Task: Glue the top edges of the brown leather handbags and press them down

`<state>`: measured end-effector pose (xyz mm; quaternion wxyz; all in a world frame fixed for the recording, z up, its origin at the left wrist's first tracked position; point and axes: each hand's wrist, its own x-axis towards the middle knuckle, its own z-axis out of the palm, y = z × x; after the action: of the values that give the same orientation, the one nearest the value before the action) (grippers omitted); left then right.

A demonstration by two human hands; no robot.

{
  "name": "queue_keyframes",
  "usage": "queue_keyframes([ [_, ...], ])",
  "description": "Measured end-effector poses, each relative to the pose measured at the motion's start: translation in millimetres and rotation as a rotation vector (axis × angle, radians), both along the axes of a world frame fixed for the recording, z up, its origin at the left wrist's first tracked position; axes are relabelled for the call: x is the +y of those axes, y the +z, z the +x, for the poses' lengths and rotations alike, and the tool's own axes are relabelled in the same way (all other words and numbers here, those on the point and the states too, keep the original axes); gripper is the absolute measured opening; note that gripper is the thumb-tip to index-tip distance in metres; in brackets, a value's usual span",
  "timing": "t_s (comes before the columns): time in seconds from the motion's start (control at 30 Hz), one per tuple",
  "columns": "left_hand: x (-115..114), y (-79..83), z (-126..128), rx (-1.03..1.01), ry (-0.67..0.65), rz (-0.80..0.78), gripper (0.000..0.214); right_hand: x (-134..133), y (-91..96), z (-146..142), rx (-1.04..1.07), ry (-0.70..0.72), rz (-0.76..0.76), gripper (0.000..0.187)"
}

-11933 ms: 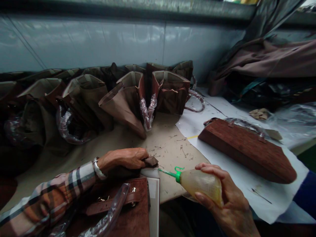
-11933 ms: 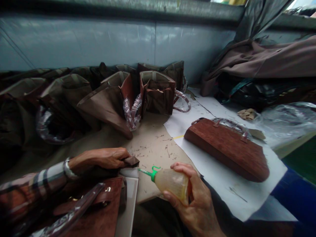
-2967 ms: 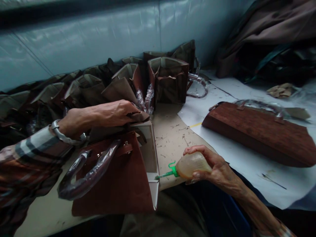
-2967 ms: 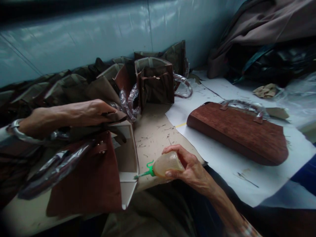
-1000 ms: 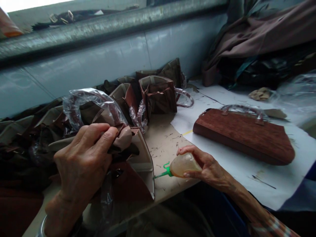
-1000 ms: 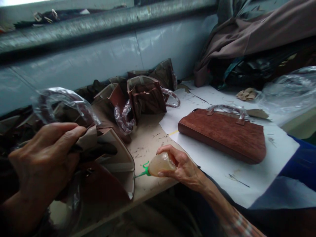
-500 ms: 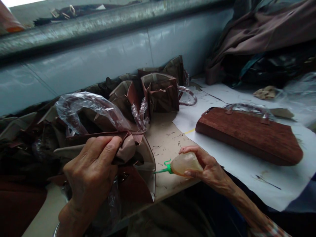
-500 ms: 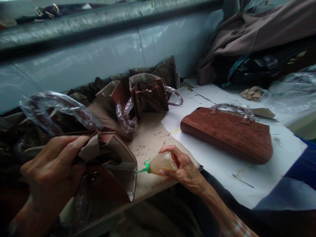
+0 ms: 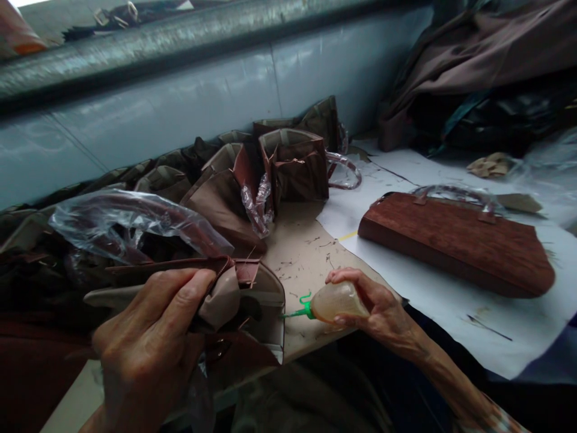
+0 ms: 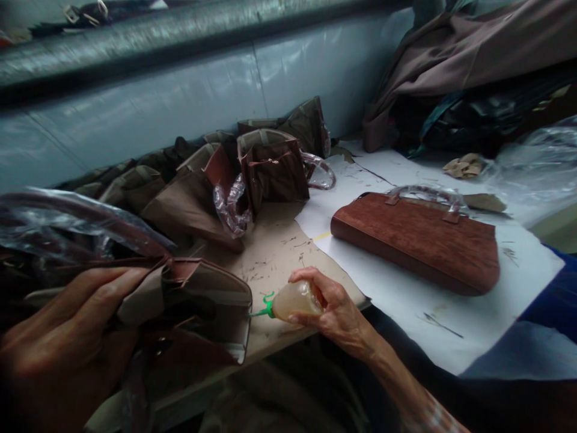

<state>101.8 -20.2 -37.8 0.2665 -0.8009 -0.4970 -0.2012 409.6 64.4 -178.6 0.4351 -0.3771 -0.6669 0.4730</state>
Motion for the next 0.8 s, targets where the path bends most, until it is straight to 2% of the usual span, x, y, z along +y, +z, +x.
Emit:
queue_keyframes([
  [0.1,-7.1,-0.3,-5.2,-0.045,-0.009,-0.061,0.068,-4.2,0.3,-0.1,0.027,0.028,0.006,0.055],
  [0.23,-9.7,1.5,-8.2,-0.074,-0.006,-0.116,0.069,-6.3,1.3,-1.2,0.037,0.05,0.061,0.052],
  [0.43,-3.7,9.4,-1.3,-0.129,0.08,-0.23,0.054,0.0,-1.4,-1.4,0.029,-0.023,0.116,0.051],
  [0.6,0.1,10.3,-3.9,-0.114,0.04,-0.219,0.041,-3.3,-8.8,-0.7,0.065,0.011,0.122,0.05],
  [0.8,0.5,12.5,-6.9,-0.139,0.028,-0.235,0.034,-14.7,-4.7,1.5,0.071,0.104,0.09,0.049],
])
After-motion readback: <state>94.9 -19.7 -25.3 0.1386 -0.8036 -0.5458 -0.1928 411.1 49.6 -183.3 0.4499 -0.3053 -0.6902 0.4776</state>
